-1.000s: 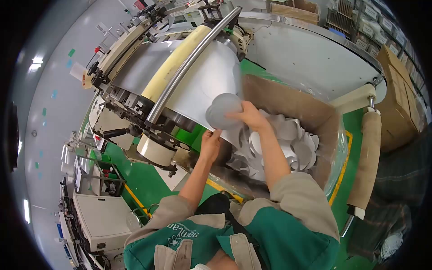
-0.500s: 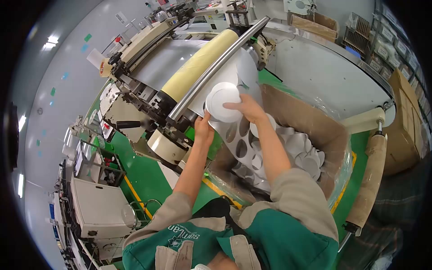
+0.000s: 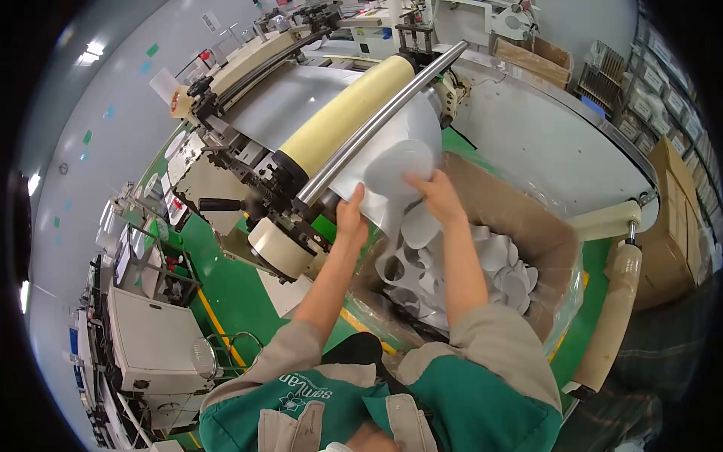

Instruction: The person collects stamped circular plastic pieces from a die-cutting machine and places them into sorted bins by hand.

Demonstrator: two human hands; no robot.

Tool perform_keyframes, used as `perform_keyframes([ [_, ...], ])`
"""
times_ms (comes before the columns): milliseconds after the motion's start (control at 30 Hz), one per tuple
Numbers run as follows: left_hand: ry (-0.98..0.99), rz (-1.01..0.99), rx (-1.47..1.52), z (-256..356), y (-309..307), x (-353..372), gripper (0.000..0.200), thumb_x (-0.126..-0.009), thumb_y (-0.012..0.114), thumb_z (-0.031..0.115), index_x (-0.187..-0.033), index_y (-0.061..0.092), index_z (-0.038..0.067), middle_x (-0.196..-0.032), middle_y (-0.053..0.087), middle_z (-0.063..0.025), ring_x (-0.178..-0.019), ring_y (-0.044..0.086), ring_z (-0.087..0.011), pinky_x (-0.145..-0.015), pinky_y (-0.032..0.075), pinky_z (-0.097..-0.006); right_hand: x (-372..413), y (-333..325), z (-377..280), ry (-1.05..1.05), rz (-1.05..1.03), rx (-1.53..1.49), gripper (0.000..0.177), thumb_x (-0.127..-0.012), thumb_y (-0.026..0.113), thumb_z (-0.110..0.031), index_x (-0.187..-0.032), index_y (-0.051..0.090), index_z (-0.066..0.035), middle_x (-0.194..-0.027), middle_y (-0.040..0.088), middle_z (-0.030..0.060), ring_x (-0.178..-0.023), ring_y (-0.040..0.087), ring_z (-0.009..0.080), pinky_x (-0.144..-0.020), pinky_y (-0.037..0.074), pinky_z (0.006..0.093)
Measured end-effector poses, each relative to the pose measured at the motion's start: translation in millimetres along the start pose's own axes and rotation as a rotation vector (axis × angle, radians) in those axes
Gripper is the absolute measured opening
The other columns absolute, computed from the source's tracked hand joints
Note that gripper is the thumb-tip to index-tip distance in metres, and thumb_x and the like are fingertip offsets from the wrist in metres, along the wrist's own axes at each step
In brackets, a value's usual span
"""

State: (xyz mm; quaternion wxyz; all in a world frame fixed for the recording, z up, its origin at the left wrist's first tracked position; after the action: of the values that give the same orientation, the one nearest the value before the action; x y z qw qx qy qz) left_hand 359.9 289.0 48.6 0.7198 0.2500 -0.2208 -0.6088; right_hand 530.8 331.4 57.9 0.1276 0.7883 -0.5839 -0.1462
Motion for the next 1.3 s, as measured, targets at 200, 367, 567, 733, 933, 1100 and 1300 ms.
perform_keyframes([
  [200,-0.207,-0.011,0.024,-3,0,12,0.033,-0.089,0.046,0.020,-0.112,0.048,-0.002,-0.109,0.056,-0.0098,-0.101,0.052,-0.0198,-0.086,0.041,-0.0333,-6,28,-2,-0.075,0.017,-0.038,0.038,-0.077,0.063,-0.009,-0.111,0.050,0.003,-0.104,0.057,0.0088,-0.092,0.055,0.0176,-0.083,0.043,0.0301],
  [367,0.047,0.166,0.206,6,-26,-24,0.019,-0.082,0.059,0.025,-0.077,0.056,0.007,-0.071,0.053,0.0001,-0.067,0.049,-0.0116,-0.062,0.041,-0.0281,39,-71,43,0.092,0.439,-0.663,0.043,-0.081,0.062,-0.022,-0.117,0.046,-0.004,-0.116,0.052,0.0099,-0.109,0.047,0.0234,-0.092,0.040,0.0387],
  [567,0.182,0.148,0.282,20,-19,-34,0.033,-0.079,0.062,0.026,-0.095,0.054,-0.001,-0.083,0.054,-0.0026,-0.072,0.050,-0.0124,-0.068,0.040,-0.0273,-11,-9,-19,-0.076,0.115,-0.213,0.036,-0.083,0.058,-0.013,-0.115,0.046,0.001,-0.109,0.055,0.0099,-0.101,0.053,0.0212,-0.086,0.045,0.0334],
  [733,0.126,0.087,0.201,-39,-22,-48,0.031,-0.085,0.054,0.028,-0.098,0.054,0.000,-0.093,0.053,-0.0028,-0.082,0.048,-0.0105,-0.074,0.040,-0.0285,-63,12,8,0.159,-0.018,0.283,0.034,-0.078,0.060,-0.007,-0.106,0.049,0.007,-0.097,0.057,0.0117,-0.084,0.057,0.0181,-0.073,0.046,0.0285],
  [933,-0.146,-0.118,0.099,-23,2,14,0.030,-0.084,0.054,0.030,-0.091,0.060,0.001,-0.084,0.062,-0.0049,-0.076,0.058,-0.0139,-0.073,0.044,-0.0284,-5,14,2,0.143,0.017,0.067,0.042,-0.075,0.065,-0.007,-0.110,0.046,0.006,-0.101,0.056,0.0119,-0.091,0.056,0.0188,-0.080,0.045,0.0298],
  [1100,0.009,0.120,0.120,-13,-32,-14,0.029,-0.086,0.049,0.020,-0.108,0.054,0.000,-0.100,0.056,-0.0073,-0.090,0.053,-0.0177,-0.083,0.041,-0.0293,36,-49,14,-0.016,0.395,-0.827,0.040,-0.083,0.059,-0.019,-0.117,0.046,-0.004,-0.117,0.051,0.0069,-0.107,0.049,0.0204,-0.092,0.040,0.0366],
  [1300,0.054,0.036,0.390,50,-11,-23,0.029,-0.086,0.050,0.022,-0.104,0.050,-0.001,-0.102,0.054,-0.0109,-0.091,0.055,-0.0192,-0.082,0.042,-0.0330,8,-14,-10,-0.044,0.153,-0.420,0.046,-0.080,0.063,-0.015,-0.119,0.044,-0.001,-0.113,0.053,0.0081,-0.101,0.053,0.0201,-0.089,0.042,0.0340],
])
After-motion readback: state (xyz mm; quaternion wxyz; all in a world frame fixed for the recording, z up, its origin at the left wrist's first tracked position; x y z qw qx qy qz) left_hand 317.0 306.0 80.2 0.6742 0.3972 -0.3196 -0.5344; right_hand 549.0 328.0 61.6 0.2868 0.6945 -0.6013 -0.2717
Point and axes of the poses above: each hand's wrist, its own x-axis away from the middle knuckle, its own y-axis out of the palm, z = x × y, the point moved 8 cm from there along -x, towards the middle knuckle
